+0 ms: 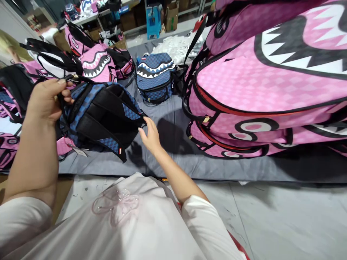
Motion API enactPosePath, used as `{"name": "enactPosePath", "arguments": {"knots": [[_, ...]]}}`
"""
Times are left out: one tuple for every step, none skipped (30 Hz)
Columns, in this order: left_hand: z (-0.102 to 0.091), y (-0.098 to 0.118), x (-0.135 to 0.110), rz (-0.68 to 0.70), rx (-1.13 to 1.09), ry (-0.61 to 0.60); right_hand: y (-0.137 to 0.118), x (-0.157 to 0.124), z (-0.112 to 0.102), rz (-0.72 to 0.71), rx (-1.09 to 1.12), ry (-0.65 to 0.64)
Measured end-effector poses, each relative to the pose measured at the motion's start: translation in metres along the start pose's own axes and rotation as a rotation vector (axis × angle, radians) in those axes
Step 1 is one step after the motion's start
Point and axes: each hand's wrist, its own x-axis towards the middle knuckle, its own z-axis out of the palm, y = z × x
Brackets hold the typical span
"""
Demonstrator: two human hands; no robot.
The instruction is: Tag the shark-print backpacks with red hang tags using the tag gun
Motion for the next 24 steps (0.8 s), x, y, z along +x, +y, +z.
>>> {"name": "enactPosePath", "arguments": {"knots": [[0.001, -0.001, 0.001, 0.031, 0.033, -0.015, -0.006, 0.013, 0.005, -0.058, -0.034, -0.014], [0.002, -0.003, 0.002, 0.067, 0.072, -0.026, -0.011, 0.026, 0.011, -0.104, -0.062, -0.035], [0.003, -0.003, 0.003, 0.106, 0.120, -0.034, -0.017, 0.039, 0.018, -0.137, -0.083, -0.059], [0.004, -0.003, 0.004, 0.151, 0.182, -0.042, -0.022, 0.051, 0.025, -0.159, -0.098, -0.085], [0.003, -0.003, 0.006, 0.197, 0.253, -0.053, -0.028, 0.061, 0.032, -0.172, -0.108, -0.108], [0.003, -0.002, 0.008, 0.241, 0.324, -0.067, -0.032, 0.070, 0.039, -0.178, -0.115, -0.125], [0.001, -0.001, 0.010, 0.276, 0.385, -0.086, -0.036, 0.077, 0.045, -0.179, -0.121, -0.132], [-0.001, 0.001, 0.012, 0.299, 0.430, -0.113, -0.039, 0.083, 0.051, -0.174, -0.128, -0.130], [-0.003, 0.002, 0.013, 0.303, 0.455, -0.152, -0.041, 0.088, 0.056, -0.166, -0.138, -0.121], [-0.005, 0.003, 0.014, 0.288, 0.458, -0.205, -0.043, 0.091, 0.059, -0.155, -0.152, -0.106], [-0.006, 0.003, 0.013, 0.258, 0.445, -0.270, -0.044, 0.092, 0.060, -0.144, -0.169, -0.093], [-0.007, 0.002, 0.012, 0.223, 0.429, -0.337, -0.043, 0.093, 0.059, -0.137, -0.189, -0.087], [-0.007, 0.001, 0.010, 0.190, 0.413, -0.395, -0.042, 0.093, 0.055, -0.137, -0.210, -0.090], [-0.007, -0.001, 0.008, 0.165, 0.399, -0.431, -0.040, 0.093, 0.049, -0.148, -0.231, -0.100], [-0.005, -0.004, 0.006, 0.149, 0.387, -0.440, -0.038, 0.093, 0.039, -0.168, -0.254, -0.114], [-0.002, -0.007, 0.005, 0.143, 0.376, -0.423, -0.034, 0.094, 0.028, -0.190, -0.283, -0.122], [0.002, -0.009, 0.004, 0.142, 0.367, -0.391, -0.030, 0.095, 0.016, -0.207, -0.317, -0.120], [0.007, -0.011, 0.004, 0.143, 0.363, -0.360, -0.026, 0.098, 0.003, -0.212, -0.357, -0.105], [0.013, -0.012, 0.006, 0.147, 0.364, -0.334, -0.023, 0.101, -0.010, -0.207, -0.397, -0.083], [0.018, -0.013, 0.008, 0.148, 0.369, -0.318, -0.021, 0.104, -0.020, -0.196, -0.430, -0.061], [0.024, -0.012, 0.012, 0.148, 0.376, -0.310, -0.022, 0.105, -0.028, -0.186, -0.449, -0.040], [0.029, -0.012, 0.015, 0.145, 0.382, -0.304, -0.024, 0.104, -0.033, -0.186, -0.449, -0.018], [0.034, -0.011, 0.019, 0.139, 0.387, -0.300, -0.029, 0.099, -0.034, -0.202, -0.427, 0.002], [0.038, -0.011, 0.022, 0.134, 0.391, -0.292, -0.036, 0.089, -0.033, -0.231, -0.384, 0.024]]}}
